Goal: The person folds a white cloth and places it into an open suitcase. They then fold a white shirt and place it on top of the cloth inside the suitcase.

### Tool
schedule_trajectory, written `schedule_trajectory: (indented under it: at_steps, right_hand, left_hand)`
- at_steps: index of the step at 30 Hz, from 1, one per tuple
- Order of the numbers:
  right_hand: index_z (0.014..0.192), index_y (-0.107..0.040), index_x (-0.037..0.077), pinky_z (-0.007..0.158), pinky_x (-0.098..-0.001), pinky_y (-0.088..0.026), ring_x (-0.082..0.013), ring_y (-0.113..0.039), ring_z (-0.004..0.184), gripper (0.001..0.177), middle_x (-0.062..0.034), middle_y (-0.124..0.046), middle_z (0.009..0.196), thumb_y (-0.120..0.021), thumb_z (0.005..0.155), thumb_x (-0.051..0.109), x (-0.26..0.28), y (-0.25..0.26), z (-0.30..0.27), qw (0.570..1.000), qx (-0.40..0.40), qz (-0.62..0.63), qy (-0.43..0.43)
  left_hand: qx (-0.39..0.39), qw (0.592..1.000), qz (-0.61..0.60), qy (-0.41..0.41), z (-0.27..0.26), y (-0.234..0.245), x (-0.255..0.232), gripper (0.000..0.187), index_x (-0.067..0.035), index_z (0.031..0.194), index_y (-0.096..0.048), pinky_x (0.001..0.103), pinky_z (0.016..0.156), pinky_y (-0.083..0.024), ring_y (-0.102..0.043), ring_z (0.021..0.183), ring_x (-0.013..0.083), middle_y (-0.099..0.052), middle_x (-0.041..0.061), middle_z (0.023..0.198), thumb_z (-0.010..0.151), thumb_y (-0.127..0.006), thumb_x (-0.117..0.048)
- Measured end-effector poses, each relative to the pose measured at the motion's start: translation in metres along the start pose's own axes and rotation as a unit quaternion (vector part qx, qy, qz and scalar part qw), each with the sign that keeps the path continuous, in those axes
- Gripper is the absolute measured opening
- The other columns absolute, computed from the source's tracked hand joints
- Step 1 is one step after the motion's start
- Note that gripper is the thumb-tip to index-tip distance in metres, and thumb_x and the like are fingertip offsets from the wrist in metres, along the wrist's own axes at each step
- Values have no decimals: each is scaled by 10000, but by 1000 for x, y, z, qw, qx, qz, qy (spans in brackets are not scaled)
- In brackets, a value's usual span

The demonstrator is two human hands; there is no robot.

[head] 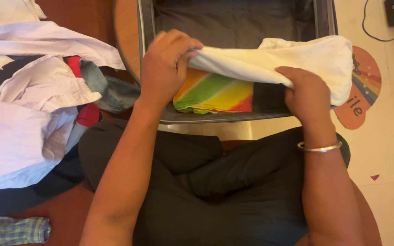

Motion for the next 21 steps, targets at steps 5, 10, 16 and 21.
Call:
schedule_trajectory:
  at_steps: [5,10,16,21]
  right_hand:
    - [1359,-650,140,1150,-605,-292,-401,-458,1434,646,-162,-536,1539,-760,738,-5,-65,15,-22,994,-65,-89,-25]
    - [1451,-651,236,1246,-491,-315,-406,-336,1503,723,-199,-361,1634,-691,775,-18,-145,15,-52,973,-51,-18,-224]
    - [1605,-347,97,1214,-483,-232,-500,-114,1523,870,-211,-134,1706,-682,802,87,-174,-5,-47,968,2,34,-249]
    - [1563,-455,139,1148,-527,-303,-543,-365,1382,636,-165,-546,1483,-598,945,186,-180,14,-54,948,-86,4,-307]
  left_hand:
    - [20,997,-59,51,-10,-7,19,139,-57,1039,-714,320,751,-576,-725,887,199,-707,62,1004,953,-686,48]
    - [37,992,-90,76,-10,-15,25,169,-35,1109,-610,348,793,-560,-701,923,266,-661,111,1033,989,-676,64]
    - [97,987,-120,37,-17,-26,22,390,-31,1161,-606,343,813,-614,-654,971,333,-518,163,1107,796,-715,54]
    - [100,990,-10,100,-20,-33,41,275,-48,1050,-698,394,773,-560,-678,909,296,-538,106,1082,806,-729,77]
Point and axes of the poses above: each hand's wrist, its own z-axis towards the middle knuckle, its own y-axis out of the back of the hand, x = y × z, the point moved 10 cm from there along z, towards the middle knuckle
